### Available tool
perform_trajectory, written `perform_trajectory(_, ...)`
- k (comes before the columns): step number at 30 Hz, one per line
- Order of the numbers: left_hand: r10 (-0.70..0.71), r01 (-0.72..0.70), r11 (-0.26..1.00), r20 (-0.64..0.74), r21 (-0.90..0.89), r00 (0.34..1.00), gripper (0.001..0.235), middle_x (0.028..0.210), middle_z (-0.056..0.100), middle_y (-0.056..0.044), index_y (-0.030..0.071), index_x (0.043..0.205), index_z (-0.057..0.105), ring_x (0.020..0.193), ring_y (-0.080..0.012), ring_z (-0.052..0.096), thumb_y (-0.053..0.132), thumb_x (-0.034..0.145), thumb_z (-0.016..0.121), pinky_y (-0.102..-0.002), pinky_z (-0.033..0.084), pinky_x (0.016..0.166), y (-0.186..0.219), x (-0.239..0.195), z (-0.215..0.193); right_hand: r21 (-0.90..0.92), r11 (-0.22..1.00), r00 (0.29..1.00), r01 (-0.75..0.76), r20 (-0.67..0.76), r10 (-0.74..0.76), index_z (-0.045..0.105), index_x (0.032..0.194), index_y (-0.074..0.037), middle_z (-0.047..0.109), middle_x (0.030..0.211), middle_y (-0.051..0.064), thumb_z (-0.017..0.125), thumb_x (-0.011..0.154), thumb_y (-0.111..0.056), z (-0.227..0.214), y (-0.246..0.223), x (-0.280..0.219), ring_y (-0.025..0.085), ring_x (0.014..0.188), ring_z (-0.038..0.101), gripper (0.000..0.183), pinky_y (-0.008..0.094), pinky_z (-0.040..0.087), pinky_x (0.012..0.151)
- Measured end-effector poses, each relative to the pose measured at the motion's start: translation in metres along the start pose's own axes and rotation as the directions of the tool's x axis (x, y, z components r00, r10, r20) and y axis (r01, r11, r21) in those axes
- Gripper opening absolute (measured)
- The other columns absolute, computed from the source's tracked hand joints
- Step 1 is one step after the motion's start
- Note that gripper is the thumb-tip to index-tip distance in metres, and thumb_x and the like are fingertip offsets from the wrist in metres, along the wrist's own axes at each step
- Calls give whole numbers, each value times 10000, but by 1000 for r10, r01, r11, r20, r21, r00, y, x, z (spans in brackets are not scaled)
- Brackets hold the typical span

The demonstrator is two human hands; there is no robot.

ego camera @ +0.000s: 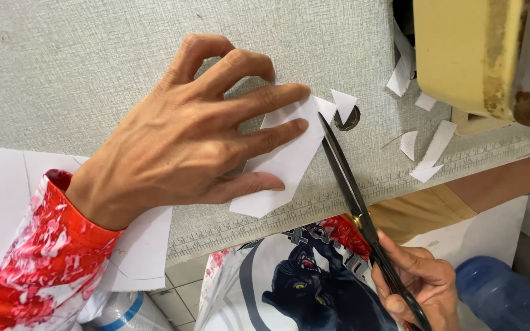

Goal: The person is using scissors to cut out paper patterns on a sewing table.

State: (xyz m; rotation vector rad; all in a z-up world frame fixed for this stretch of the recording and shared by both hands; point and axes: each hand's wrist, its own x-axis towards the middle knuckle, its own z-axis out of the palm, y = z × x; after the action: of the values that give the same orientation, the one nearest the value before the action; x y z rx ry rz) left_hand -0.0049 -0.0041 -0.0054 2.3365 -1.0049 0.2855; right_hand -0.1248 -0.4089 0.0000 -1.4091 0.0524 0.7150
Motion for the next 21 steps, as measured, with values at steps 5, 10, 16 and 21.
perform_trajectory(5, 2, -2, 1000, 9, 17, 1000, 566, 1343, 698, -124, 85, 1236, 752, 1143, -345, 609, 500, 1126, 384, -505, 404, 1008, 1, 0, 0, -2, 1000, 1000, 19, 2, -19, 550, 1430, 22, 557, 623, 73, 888, 838, -247, 3, -2, 2, 89, 472, 418, 732, 155, 366, 319)
perform_trajectory(10, -3, 3, 1000, 11, 17, 1000, 569, 1340, 694, -121, 84, 1232, 752, 1141, -348, 605, 504, 1125, 382, -509, 402, 1009, 1, 0, 0, 1, 1000, 997, 14, 77, -14, 495, 1452, 63, 578, 654, 109, 890, 786, -109, -11, 5, -1, 64, 442, 424, 793, 120, 401, 299)
perform_trajectory(16, 1, -2, 999, 22, 33, 1000, 591, 1340, 696, -127, 82, 1236, 754, 1146, -342, 608, 506, 1128, 357, -502, 403, 1019, 1, 0, 1, -53, 998, 999, 16, 49, -13, 508, 1448, 52, 550, 650, 77, 873, 813, -196, -5, 2, -1, 49, 450, 406, 773, 101, 375, 323)
perform_trajectory(21, -12, 12, 1000, 14, 25, 1000, 588, 1328, 695, -129, 83, 1235, 736, 1134, -339, 605, 497, 1125, 333, -506, 412, 999, 2, 1, 0, -67, 996, 997, -65, -50, 62, 512, 1445, 59, 528, 600, 119, 890, 629, 52, -9, 8, -10, 70, 402, 395, 900, 131, 299, 302)
